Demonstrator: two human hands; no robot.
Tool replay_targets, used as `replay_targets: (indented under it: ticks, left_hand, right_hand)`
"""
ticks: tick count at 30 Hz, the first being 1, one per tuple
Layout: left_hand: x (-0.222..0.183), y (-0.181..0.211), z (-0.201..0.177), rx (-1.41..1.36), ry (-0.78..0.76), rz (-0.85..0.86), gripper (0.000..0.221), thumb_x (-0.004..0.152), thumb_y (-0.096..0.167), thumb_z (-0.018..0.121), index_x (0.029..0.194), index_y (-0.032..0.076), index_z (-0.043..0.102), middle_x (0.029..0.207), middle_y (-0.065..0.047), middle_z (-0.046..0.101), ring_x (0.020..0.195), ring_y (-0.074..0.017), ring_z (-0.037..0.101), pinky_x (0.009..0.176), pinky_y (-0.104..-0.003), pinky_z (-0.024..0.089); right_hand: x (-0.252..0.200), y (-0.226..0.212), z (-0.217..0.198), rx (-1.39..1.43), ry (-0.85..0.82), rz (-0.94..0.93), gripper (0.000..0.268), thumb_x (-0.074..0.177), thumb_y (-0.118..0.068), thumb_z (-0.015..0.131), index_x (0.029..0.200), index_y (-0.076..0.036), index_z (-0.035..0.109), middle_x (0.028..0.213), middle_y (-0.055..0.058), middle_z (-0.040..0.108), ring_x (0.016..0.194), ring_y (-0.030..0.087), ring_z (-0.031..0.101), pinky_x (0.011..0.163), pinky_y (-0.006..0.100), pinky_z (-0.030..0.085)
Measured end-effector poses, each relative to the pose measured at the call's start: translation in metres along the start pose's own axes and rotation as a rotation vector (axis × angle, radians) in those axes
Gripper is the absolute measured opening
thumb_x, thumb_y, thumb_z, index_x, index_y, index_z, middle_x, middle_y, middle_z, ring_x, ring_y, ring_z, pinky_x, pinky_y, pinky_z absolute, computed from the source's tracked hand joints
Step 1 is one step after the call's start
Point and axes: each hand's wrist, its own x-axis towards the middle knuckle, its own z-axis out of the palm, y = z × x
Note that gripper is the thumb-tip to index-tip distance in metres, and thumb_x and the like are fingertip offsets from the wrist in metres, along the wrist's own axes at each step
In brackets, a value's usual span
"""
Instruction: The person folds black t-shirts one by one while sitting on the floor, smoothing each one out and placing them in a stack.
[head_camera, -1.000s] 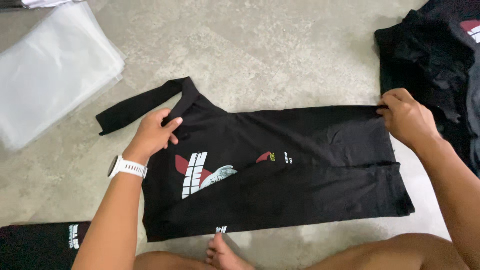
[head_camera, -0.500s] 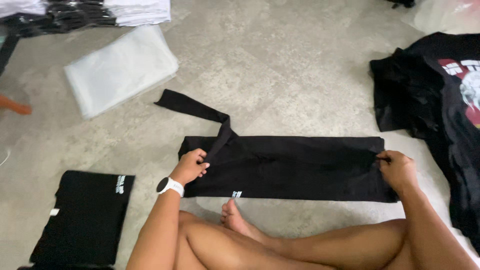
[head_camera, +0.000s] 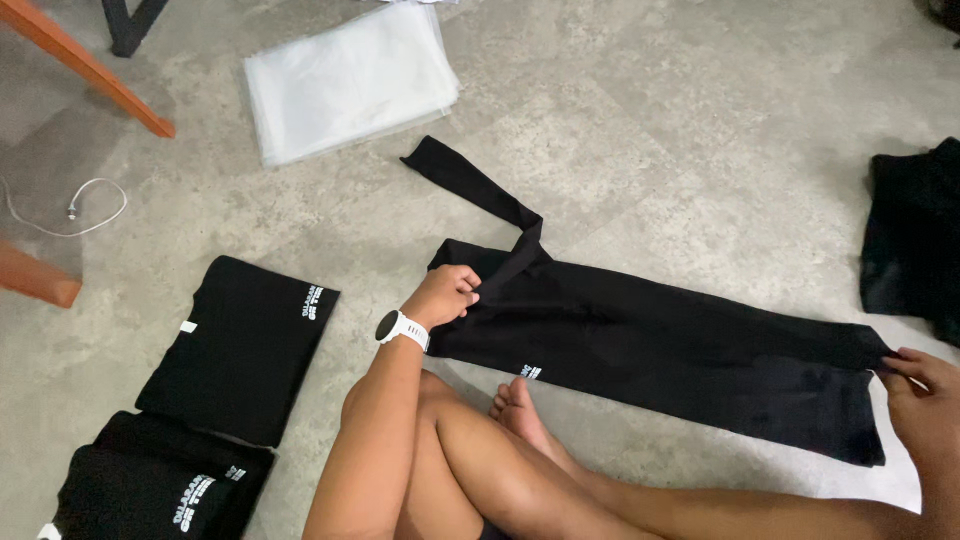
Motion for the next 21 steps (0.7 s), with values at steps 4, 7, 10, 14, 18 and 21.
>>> replay_targets:
  ticks: [4, 7, 10, 14, 18, 21]
  left_hand:
    - [0.003, -0.005, -0.006, -0.017, -0.09, -0.103, 0.022, 0.088, 0.015, 0.062, 0.11, 0.012, 0.064, 0.105, -0.006, 0.073, 0.058, -0.0174, 0.063, 0.064, -0.026, 0.052]
    - [0.005, -0.005, -0.015, -0.016, -0.094, -0.17, 0.031, 0.087, 0.024, 0.064, 0.115, 0.011, 0.065, 0.111, -0.006, 0.07, 0.069, -0.02, 0.065, 0.067, -0.027, 0.054]
    - [-0.001, 0.001, -0.017, 0.144, 0.121, -0.115, 0.021, 0.091, 0.034, 0.061, 0.092, 0.015, 0.068, 0.087, -0.003, 0.07, 0.08, -0.0173, 0.066, 0.071, -0.029, 0.05]
    - [0.017, 0.002, 0.005, 0.337, 0.152, 0.04, 0.034, 0.079, 0.048, 0.073, 0.092, 0.017, 0.066, 0.078, 0.003, 0.068, 0.077, -0.0158, 0.064, 0.067, -0.031, 0.048]
    - [0.041, 0.013, 0.03, 0.548, 0.07, 0.07, 0.058, 0.074, 0.044, 0.078, 0.116, 0.014, 0.054, 0.109, -0.01, 0.066, 0.101, -0.0318, 0.064, 0.081, -0.043, 0.05]
    - [0.063, 0.006, 0.041, 0.576, 0.006, 0.055, 0.053, 0.075, 0.024, 0.074, 0.121, 0.012, 0.051, 0.109, -0.015, 0.067, 0.101, -0.0391, 0.067, 0.084, -0.047, 0.056]
  right_hand:
    - [-0.002, -0.01, -0.002, -0.183, -0.191, 0.228, 0.025, 0.088, 0.001, 0.066, 0.111, -0.006, 0.075, 0.127, 0.011, 0.067, 0.12, 0.02, 0.059, 0.108, 0.029, 0.041]
    - [0.001, 0.016, 0.002, -0.632, -0.412, 0.303, 0.036, 0.078, -0.031, 0.068, 0.113, -0.035, 0.077, 0.135, -0.007, 0.067, 0.128, 0.014, 0.059, 0.105, 0.032, 0.04]
    - [0.004, 0.01, 0.002, -0.679, -0.489, 0.388, 0.041, 0.078, -0.028, 0.054, 0.111, -0.035, 0.079, 0.139, -0.006, 0.064, 0.119, 0.024, 0.064, 0.1, 0.036, 0.045]
    - [0.031, -0.067, 0.034, -0.864, -0.416, 0.159, 0.041, 0.083, -0.032, 0.053, 0.117, -0.03, 0.073, 0.145, 0.01, 0.059, 0.116, 0.029, 0.065, 0.103, 0.04, 0.044]
    - [0.082, -0.274, 0.113, -0.42, -0.495, 0.133, 0.028, 0.092, -0.025, 0.058, 0.116, -0.016, 0.07, 0.099, 0.009, 0.074, 0.094, 0.032, 0.069, 0.081, 0.046, 0.052]
    - [0.114, -0.334, 0.221, -0.011, -0.532, 0.114, 0.032, 0.089, -0.012, 0.063, 0.121, -0.012, 0.067, 0.108, 0.018, 0.071, 0.1, 0.035, 0.068, 0.085, 0.042, 0.057]
